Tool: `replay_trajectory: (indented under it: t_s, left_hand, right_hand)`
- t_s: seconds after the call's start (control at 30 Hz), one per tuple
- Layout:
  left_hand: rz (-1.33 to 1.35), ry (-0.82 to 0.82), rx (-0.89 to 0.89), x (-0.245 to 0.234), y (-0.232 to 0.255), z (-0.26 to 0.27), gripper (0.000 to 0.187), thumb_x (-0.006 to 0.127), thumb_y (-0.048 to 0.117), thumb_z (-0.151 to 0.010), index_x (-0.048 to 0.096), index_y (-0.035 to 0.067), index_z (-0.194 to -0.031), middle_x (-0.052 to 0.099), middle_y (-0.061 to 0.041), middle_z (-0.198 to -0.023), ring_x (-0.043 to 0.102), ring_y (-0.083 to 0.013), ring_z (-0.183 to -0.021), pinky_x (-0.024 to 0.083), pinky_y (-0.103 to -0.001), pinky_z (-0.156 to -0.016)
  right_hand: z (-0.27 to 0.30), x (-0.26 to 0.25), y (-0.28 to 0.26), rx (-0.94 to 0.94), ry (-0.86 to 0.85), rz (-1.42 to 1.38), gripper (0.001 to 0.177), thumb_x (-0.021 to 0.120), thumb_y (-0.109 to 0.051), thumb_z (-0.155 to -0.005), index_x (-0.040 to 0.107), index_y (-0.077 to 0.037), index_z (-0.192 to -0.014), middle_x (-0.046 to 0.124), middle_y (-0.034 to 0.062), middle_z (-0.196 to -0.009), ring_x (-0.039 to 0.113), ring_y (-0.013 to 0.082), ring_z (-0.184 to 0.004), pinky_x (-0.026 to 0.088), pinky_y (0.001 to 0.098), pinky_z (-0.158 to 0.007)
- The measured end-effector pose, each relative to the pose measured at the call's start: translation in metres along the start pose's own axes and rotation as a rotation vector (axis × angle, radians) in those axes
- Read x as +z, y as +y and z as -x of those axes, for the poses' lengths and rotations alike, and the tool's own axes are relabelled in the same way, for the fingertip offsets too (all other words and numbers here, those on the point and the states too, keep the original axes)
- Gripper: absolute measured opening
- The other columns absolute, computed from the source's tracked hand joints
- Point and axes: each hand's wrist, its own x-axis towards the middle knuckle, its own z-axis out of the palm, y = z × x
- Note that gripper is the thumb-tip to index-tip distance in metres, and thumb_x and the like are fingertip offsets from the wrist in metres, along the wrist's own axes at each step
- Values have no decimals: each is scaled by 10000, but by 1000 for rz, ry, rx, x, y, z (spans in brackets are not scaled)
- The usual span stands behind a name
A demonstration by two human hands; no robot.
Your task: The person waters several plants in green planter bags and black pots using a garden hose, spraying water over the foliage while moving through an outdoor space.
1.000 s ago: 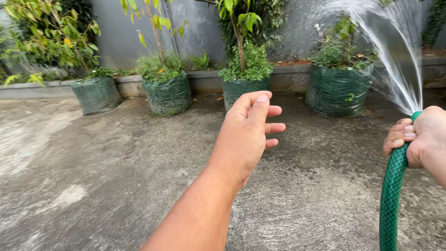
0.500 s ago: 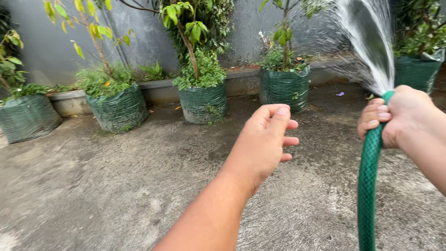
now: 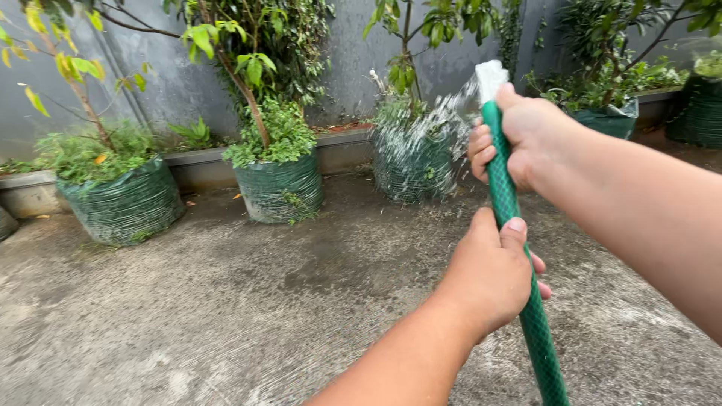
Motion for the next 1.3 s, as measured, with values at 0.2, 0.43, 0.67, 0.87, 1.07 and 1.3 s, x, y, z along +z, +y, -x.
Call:
replay_trajectory:
  t_s: [0.2, 0.43, 0.67, 0.87, 1.07, 1.3]
  left_hand:
    - [85, -42, -99, 18, 0, -14, 331, 363, 310, -1092, 426, 32, -1261, 595, -125, -859, 626, -244, -558, 553, -378, -526]
    - [78, -165, -134, 28, -1, -23, 342, 385, 323, -1077, 414, 90, -1326, 600, -128, -882, 644, -241, -593, 557, -376, -557]
    - [-52, -126, 30, 29, -23, -18, 480, 529, 339, -1049, 448, 19, -1397, 660, -84, -1047, 668, -186, -878, 557, -336, -738]
    - [-42, -91, -66, 8, -7, -1, 502, 516, 380, -1003, 454, 100, -1414, 649, -72, -1145, 648, -179, -929, 539, -363, -748]
    - [135, -6, -90, -26, 21, 8, 420, 466, 431, -1004, 532, 150, -1309, 651, -51, -1228, 671, -174, -947, 551, -390, -787]
    - [235, 79, -31, -60, 51, 16, 416, 463, 417, -982, 540, 177, -1314, 660, -51, -1241, 669, -186, -952, 567, -407, -797]
  right_hand:
    - [21, -33, 18, -223, -13, 206, 233, 425, -348, -1058, 476, -164, -1191, 612, 48, -889, 515, 128, -646, 450, 269, -502]
    - [17, -74, 15, -188, -109, -123, 190, 495, -365, -1103, 420, -191, -1115, 501, -31, -764, 370, 48, -524, 321, 208, -424]
    - [19, -106, 20, -173, 48, -243, 173, 431, -344, -1109, 455, -179, -1155, 475, -46, -738, 361, 44, -514, 304, 206, -438]
    - [20, -159, 8, -208, 100, -278, 324, 435, -395, -1138, 416, -118, -971, 437, -64, -700, 370, 42, -503, 335, 217, -455]
    - [32, -151, 3, -196, 128, -161, 219, 454, -362, -1137, 422, -147, -1110, 462, -82, -729, 351, 6, -511, 297, 179, -429]
    - [50, -119, 26, -80, 121, -51, 120, 442, -353, -1100, 418, -236, -1110, 437, -81, -722, 326, 6, -498, 266, 172, -399]
